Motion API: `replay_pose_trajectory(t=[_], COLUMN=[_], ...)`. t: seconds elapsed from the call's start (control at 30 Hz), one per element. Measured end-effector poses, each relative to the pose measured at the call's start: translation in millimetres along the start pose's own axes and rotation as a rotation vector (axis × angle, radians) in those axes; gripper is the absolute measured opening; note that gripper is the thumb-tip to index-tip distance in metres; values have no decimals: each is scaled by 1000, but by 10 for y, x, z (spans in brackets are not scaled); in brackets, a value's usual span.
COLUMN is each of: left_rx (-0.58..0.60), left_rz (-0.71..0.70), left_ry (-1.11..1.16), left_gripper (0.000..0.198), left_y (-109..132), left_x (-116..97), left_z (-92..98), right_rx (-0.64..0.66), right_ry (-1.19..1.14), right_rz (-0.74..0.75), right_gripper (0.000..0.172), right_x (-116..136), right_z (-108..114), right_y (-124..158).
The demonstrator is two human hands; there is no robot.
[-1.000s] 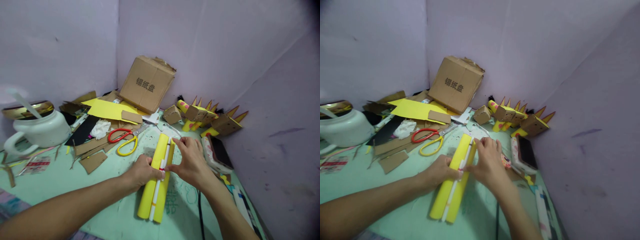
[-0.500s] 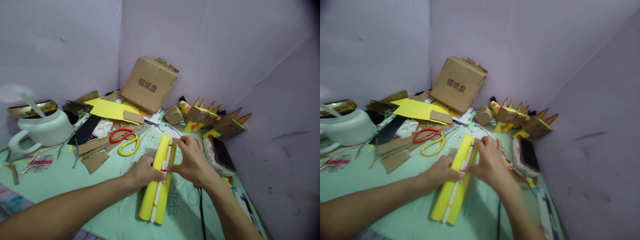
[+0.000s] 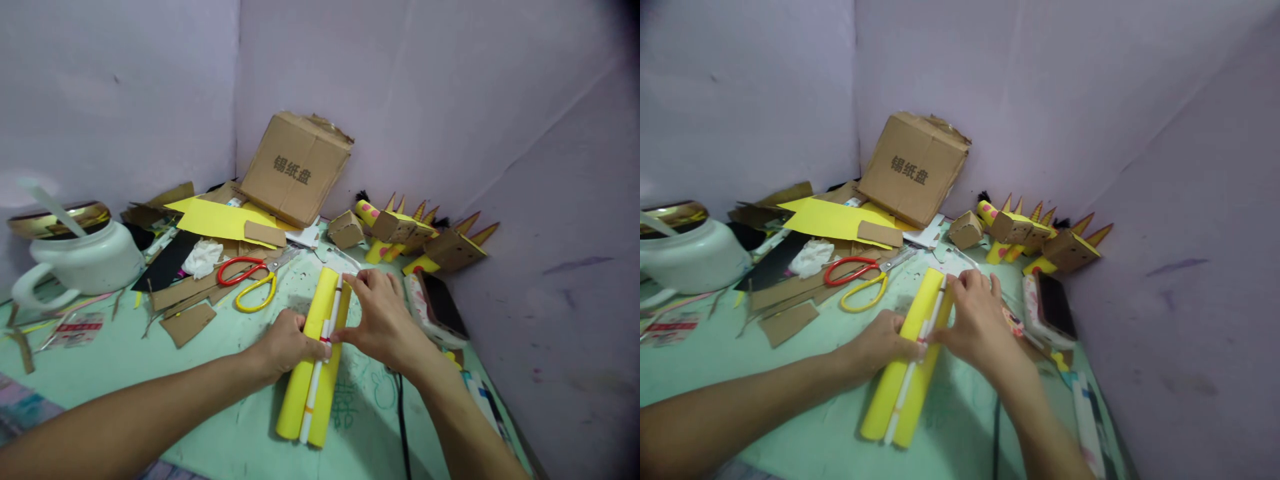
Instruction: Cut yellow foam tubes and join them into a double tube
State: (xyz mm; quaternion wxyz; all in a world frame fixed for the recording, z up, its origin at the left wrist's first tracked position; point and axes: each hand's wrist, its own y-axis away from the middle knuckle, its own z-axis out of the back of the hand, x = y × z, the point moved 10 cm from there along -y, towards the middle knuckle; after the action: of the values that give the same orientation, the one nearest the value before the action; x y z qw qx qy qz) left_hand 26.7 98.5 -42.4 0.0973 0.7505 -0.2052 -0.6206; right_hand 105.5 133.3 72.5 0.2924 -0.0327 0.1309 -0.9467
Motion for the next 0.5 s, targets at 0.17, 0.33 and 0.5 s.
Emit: replay_pose_trajectory(t=[0.17,0.33,0.5], left_rx=[-4,-3,21], left_rz=[7,3,-36], left_ry=[6,35,123], left_gripper=[12,13,19], left_y=[-29,-32,-25], left_x=[26,25,-36], left_z=[12,20,27], right_rx=[3,-7,-246], right_ry=[3,-51,-364], right_rz=[-5,-21,-234], right_gripper=[69,73,67], right_x=[-1,-22,-175], right_z=[-5,-15,53], right_y=[-5,12,304])
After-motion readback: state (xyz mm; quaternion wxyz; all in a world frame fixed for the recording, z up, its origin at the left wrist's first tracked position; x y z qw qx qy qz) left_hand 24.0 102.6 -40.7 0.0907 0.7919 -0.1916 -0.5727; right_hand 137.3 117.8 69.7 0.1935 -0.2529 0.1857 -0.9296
